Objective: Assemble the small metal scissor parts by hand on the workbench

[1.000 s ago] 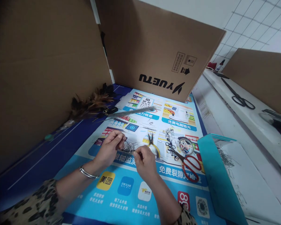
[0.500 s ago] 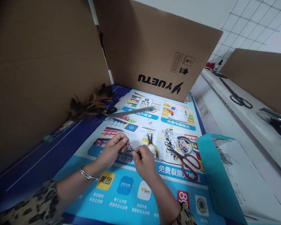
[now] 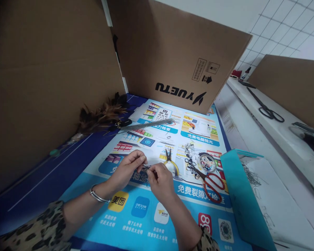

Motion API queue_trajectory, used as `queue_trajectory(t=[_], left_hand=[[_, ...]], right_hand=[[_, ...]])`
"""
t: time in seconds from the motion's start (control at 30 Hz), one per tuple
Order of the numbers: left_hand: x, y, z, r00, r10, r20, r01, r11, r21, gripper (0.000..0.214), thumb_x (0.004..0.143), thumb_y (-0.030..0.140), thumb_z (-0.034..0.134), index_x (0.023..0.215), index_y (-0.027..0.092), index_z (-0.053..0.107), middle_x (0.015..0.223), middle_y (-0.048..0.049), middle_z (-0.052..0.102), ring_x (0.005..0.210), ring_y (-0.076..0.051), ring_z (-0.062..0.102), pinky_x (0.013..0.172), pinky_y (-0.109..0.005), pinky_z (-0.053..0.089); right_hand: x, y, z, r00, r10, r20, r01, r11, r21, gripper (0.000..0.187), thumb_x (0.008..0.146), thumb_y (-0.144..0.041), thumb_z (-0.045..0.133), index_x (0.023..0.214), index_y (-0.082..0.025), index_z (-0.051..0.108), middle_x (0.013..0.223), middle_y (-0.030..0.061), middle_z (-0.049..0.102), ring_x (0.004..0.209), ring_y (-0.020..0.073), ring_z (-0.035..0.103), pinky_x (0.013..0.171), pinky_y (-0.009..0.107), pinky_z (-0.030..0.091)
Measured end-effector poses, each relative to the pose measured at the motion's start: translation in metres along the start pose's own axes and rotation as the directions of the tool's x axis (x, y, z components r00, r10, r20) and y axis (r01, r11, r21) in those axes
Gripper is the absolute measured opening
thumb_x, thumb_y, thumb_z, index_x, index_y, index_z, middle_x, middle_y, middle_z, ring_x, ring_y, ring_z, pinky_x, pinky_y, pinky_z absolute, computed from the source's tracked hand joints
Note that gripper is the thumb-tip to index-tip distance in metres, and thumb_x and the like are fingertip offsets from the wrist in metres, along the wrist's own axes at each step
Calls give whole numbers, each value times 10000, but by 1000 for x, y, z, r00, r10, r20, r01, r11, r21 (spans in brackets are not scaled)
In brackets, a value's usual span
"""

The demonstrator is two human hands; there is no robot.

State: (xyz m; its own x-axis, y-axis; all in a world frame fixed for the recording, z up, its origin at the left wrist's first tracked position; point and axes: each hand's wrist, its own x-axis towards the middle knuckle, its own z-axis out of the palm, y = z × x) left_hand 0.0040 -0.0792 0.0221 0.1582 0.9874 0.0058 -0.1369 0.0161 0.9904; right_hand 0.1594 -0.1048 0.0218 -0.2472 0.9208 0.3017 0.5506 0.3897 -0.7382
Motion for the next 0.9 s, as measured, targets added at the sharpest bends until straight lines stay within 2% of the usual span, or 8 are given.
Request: queue_trajectory(t=[0.27, 0.4, 0.9], left_hand=[[4, -4, -2, 994, -41, -100, 32, 995, -91, 175, 838, 318, 488, 760, 166, 529, 607, 24, 510, 488, -65, 393, 492, -192, 303], [3, -3, -1, 995, -51, -91, 42, 993, -106, 170, 826, 315, 504, 755, 163, 534, 653, 13, 543, 487, -60, 400, 487, -192, 306], [2, 0, 1, 993, -45, -109, 35, 996, -87, 184, 819, 334, 509, 747, 167, 538, 612, 18, 533, 476, -73, 400, 493, -202, 310]], right_hand=[[0, 0, -1, 999, -2, -47, 2, 1000, 1, 142, 860, -255, 462, 750, -190, 525, 710, 11, 506, 663, 135, 483, 597, 249, 366], [-1, 1, 0, 998, 10, -54, -10, 1000, 0, 143, 859, -262, 465, 757, -187, 530, 723, 15, 510, 662, 134, 489, 592, 249, 370], [0, -1, -1, 997, 4, -81, -4, 1000, 3, 152, 856, -262, 464, 744, -192, 538, 714, 18, 518, 657, 136, 489, 588, 251, 384]])
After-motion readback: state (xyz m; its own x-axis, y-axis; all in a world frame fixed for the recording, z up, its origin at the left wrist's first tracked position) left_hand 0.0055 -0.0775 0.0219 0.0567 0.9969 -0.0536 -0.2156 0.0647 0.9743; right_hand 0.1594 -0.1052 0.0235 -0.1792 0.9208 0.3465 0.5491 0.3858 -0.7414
